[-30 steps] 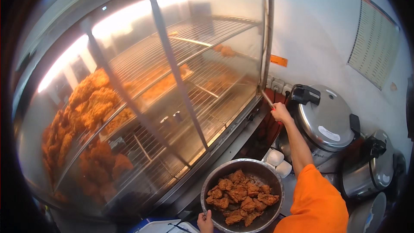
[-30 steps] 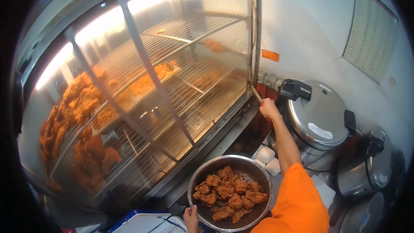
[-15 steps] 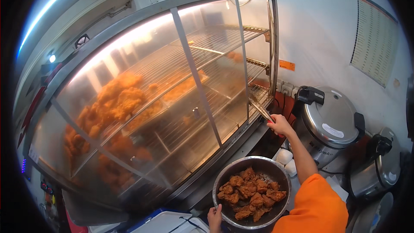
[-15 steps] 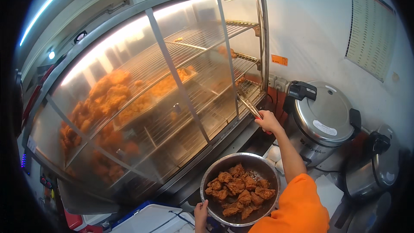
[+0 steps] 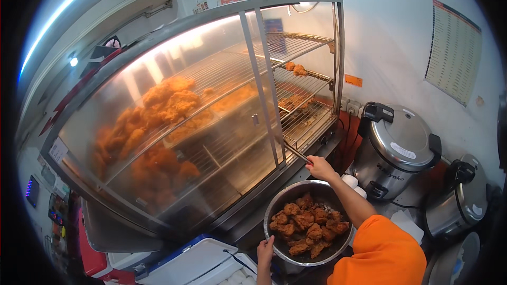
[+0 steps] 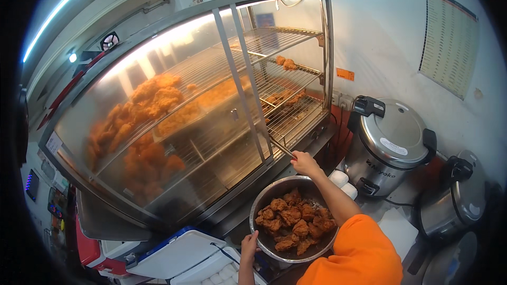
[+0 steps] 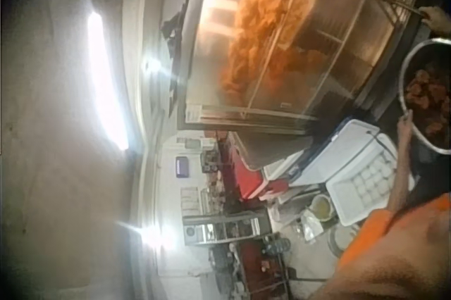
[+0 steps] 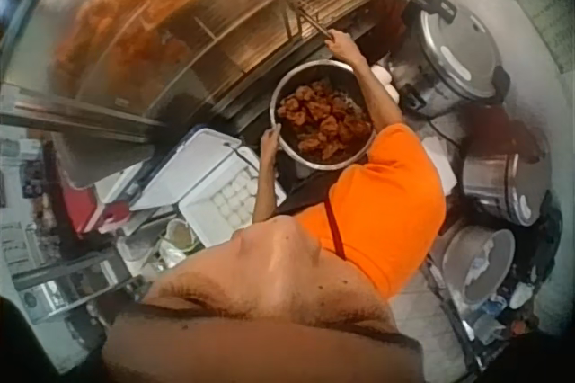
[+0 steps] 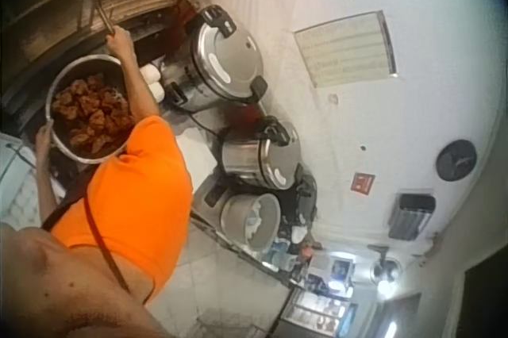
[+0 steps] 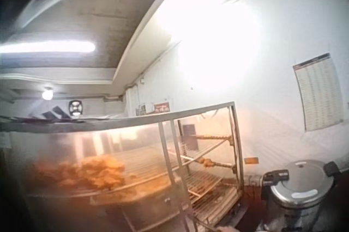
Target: The person transfers fried chicken from a fryer basket into a metal bowl using tongs and then places the chicken onto a wire rack inside a heated display case.
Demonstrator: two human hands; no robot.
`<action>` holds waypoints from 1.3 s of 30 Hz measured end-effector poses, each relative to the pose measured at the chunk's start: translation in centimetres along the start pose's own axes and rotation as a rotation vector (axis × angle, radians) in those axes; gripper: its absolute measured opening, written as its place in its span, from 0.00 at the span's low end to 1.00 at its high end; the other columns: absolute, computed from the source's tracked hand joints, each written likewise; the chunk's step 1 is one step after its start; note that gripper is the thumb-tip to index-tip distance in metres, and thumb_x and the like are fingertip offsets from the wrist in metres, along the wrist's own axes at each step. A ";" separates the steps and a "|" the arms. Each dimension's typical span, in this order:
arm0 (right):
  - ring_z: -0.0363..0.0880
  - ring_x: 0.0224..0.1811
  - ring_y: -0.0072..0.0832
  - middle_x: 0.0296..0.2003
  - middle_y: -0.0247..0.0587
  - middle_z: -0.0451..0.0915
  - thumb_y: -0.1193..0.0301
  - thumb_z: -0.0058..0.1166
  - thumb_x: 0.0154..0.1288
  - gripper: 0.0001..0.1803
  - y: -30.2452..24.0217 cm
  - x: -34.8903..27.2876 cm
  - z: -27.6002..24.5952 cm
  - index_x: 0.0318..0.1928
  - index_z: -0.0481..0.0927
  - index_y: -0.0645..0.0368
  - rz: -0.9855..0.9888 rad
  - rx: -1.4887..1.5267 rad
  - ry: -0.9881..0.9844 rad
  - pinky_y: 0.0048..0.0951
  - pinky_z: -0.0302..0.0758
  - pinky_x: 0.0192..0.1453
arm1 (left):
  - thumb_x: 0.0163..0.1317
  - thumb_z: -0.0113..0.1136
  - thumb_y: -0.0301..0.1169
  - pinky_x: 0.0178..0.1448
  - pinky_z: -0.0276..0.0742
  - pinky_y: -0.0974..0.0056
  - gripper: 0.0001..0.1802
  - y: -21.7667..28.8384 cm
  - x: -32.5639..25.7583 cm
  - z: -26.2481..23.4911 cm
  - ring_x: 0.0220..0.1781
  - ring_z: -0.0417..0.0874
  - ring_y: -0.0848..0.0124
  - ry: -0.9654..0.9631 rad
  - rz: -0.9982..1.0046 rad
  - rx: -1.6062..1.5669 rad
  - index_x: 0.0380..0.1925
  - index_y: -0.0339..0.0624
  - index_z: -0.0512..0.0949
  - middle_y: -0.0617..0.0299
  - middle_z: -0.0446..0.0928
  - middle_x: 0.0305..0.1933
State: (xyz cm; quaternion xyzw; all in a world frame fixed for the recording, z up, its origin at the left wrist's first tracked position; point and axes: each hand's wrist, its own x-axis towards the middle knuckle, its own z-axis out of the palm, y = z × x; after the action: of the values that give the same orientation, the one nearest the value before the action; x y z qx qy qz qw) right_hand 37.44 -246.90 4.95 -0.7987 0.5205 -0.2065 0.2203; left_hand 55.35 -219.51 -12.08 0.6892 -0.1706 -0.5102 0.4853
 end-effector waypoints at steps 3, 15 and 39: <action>0.76 0.43 0.52 0.36 0.56 0.78 0.66 0.52 0.58 0.13 0.1 -0.1 -0.2 0.40 0.75 0.61 0.001 -0.013 0.012 0.45 0.72 0.46 | 0.58 0.58 0.49 0.24 0.74 0.70 0.25 -0.3 0.3 0.0 0.24 0.75 0.76 -0.013 0.006 -0.015 0.39 0.35 0.74 0.64 0.74 0.24; 0.79 0.41 0.47 0.35 0.54 0.80 0.61 0.57 0.46 0.20 0.1 -2.1 -11.7 0.39 0.79 0.58 0.042 -0.012 0.282 0.43 0.74 0.47 | 0.60 0.54 0.51 0.35 0.76 0.62 0.26 -0.5 -1.4 -0.6 0.32 0.78 0.67 0.007 -0.113 -0.053 0.40 0.36 0.74 0.59 0.77 0.32; 0.79 0.40 0.33 0.38 0.47 0.80 0.63 0.54 0.59 0.17 -1.8 28.3 -15.6 0.43 0.77 0.62 0.189 -0.127 -0.047 0.34 0.76 0.45 | 0.62 0.54 0.45 0.24 0.66 0.69 0.22 4.9 -5.8 1.4 0.19 0.69 0.75 0.133 -0.171 0.012 0.46 0.39 0.75 0.66 0.70 0.22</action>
State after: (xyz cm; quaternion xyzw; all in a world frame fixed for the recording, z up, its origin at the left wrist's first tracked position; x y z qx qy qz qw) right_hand 40.57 -274.46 21.57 -0.7630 0.6001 -0.1329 0.1999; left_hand 52.98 -218.24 -4.83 0.7365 -0.0817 -0.5018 0.4462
